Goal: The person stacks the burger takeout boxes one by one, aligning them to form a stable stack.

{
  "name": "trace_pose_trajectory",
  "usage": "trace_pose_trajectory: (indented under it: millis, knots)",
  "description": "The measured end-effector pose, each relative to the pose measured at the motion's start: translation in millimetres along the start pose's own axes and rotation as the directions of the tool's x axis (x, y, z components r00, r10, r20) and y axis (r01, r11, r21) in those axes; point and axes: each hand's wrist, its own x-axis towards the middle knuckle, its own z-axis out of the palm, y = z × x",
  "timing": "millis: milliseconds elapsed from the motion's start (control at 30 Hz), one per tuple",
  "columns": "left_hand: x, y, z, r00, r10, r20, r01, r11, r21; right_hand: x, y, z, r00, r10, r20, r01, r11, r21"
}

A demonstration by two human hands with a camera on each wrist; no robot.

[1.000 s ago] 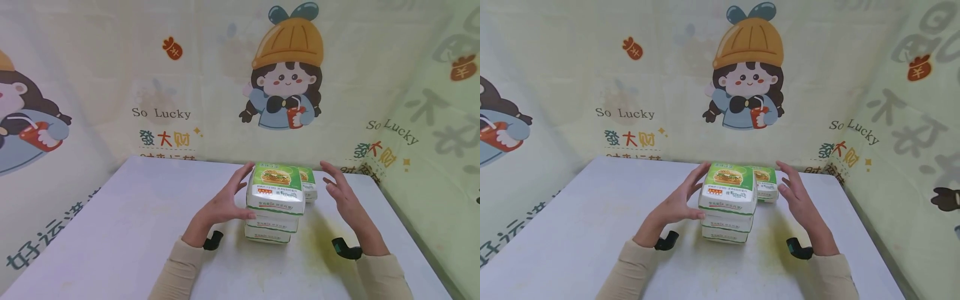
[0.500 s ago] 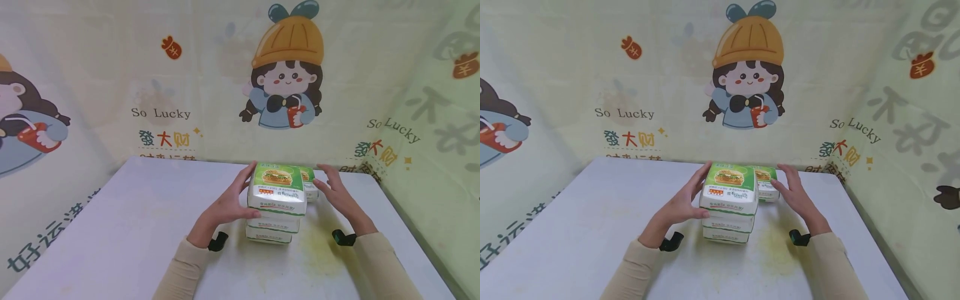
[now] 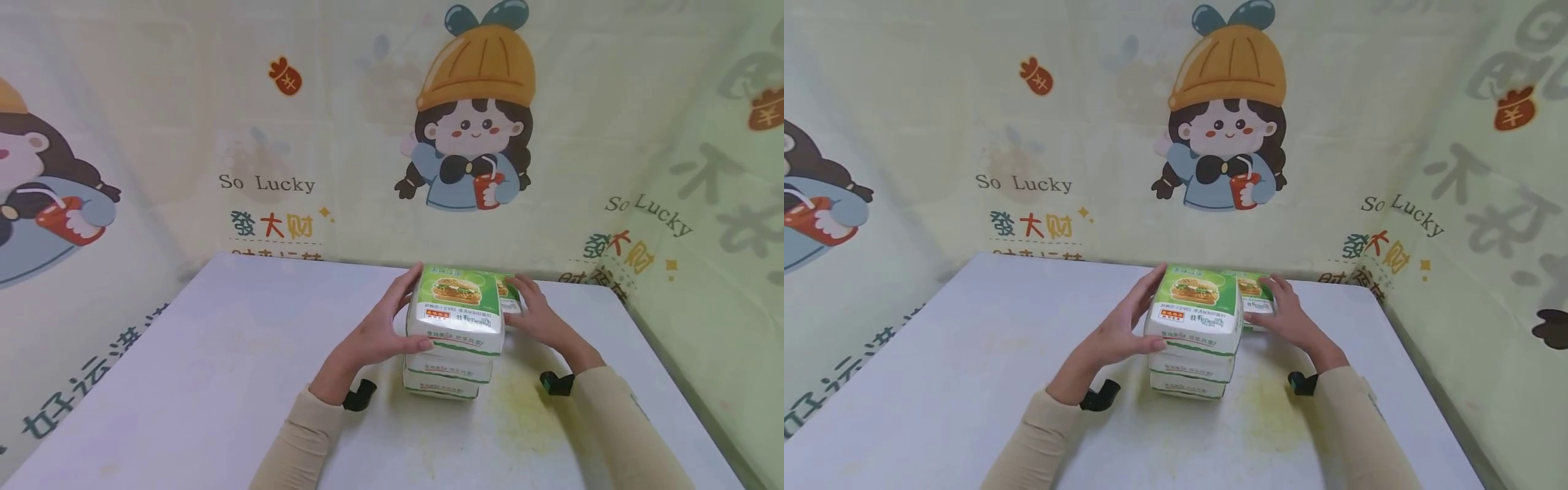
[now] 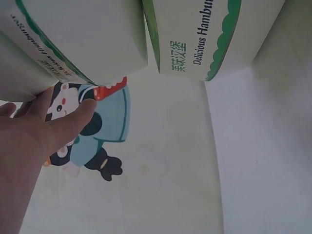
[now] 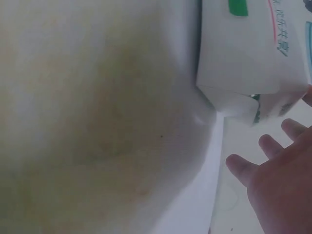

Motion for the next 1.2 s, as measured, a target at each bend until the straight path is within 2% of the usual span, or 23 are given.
trace_pose_trajectory:
  millis: [267,533,767,1200]
  knots:
    - [-0.3,0.1,-0.9,1.000,0.000,-0.013,0.000,1.000,0.011,2.0,5,5,0.999,-0.012,-0.030,0.011,0.999,-0.050]
    - [-1.7,1.8,-1.1,1.000,-0.012,-0.010,0.012,0.999,0.044,8.1,5,7,0.999,-0.022,-0.043,0.022,1.000,-0.002]
    - [-2.2,2.2,-1.1,1.000,-0.008,-0.011,0.009,0.998,0.064,5.6,2,7,0.999,-0.033,-0.027,0.030,0.995,-0.092]
    - [-4.1,0.3,-1.7,1.000,-0.007,-0.011,0.008,0.996,0.083,4.3,6,12,0.999,-0.036,0.009,0.037,0.992,-0.123]
